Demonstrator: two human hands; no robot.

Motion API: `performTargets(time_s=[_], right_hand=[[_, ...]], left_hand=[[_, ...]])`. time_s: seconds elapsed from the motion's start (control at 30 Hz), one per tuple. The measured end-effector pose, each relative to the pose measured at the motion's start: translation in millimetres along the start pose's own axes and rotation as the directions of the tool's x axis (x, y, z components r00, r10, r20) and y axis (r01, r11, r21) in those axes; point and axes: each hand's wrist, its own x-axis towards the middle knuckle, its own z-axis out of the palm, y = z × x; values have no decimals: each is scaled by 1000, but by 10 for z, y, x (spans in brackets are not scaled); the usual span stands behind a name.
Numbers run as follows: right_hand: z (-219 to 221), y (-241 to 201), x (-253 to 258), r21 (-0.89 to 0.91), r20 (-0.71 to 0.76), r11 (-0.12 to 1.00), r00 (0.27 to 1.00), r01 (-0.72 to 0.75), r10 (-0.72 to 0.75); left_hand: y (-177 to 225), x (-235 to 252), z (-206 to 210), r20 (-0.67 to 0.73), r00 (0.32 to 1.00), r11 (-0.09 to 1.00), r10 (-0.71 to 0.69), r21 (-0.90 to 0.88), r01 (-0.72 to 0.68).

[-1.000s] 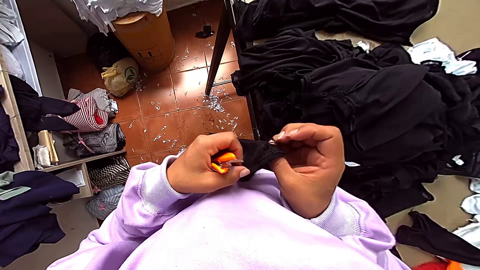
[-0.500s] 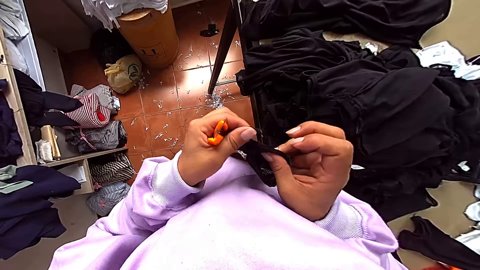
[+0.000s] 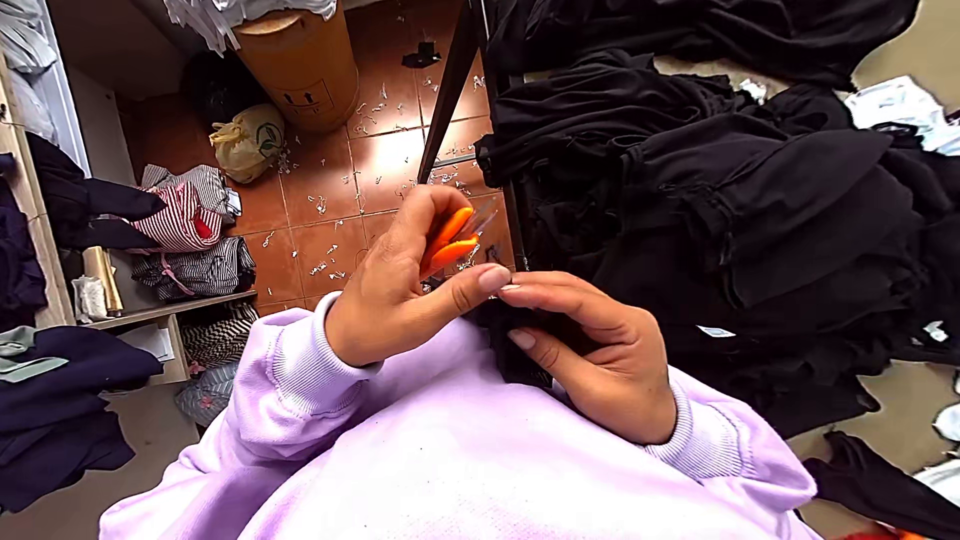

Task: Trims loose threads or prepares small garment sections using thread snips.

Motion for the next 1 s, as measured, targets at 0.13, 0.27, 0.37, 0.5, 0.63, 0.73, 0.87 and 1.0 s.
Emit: performTargets(time_s=[0.13,0.27,0.37,0.5,0.63,0.73,0.87,1.0], right_hand=[[-3,-4,-8,12,-24,1000,999,-20,21],[-2,-7,-5,33,6,999,1000,-31,30],[-1,-1,6,25,43,999,999,-25,24],[0,-1,5,4,71,1000,997,-24,23],[-3,-4,9,-8,93,999,995,-31,31],[-6,-2,12,-8,98,1000,995,-25,26],[-4,0,20,-25,101,1000,995,-18,20],[-3,-2,9,-37,95,999,995,-33,36]], left_hand=[[59,-67,-265,204,978,981,-37,195,-4],[57,-74,-328,294,956,942,-5,323,-94],[40,-22,-270,315,949,934,31,329,-140],[19,17,-160,332,939,946,90,265,-184],[-16,21,-134,337,936,955,101,232,-186],[-28,23,-149,345,930,952,122,226,-209],[-36,7,-152,342,928,937,147,252,-242],[-38,-4,-193,331,938,923,104,319,-215]])
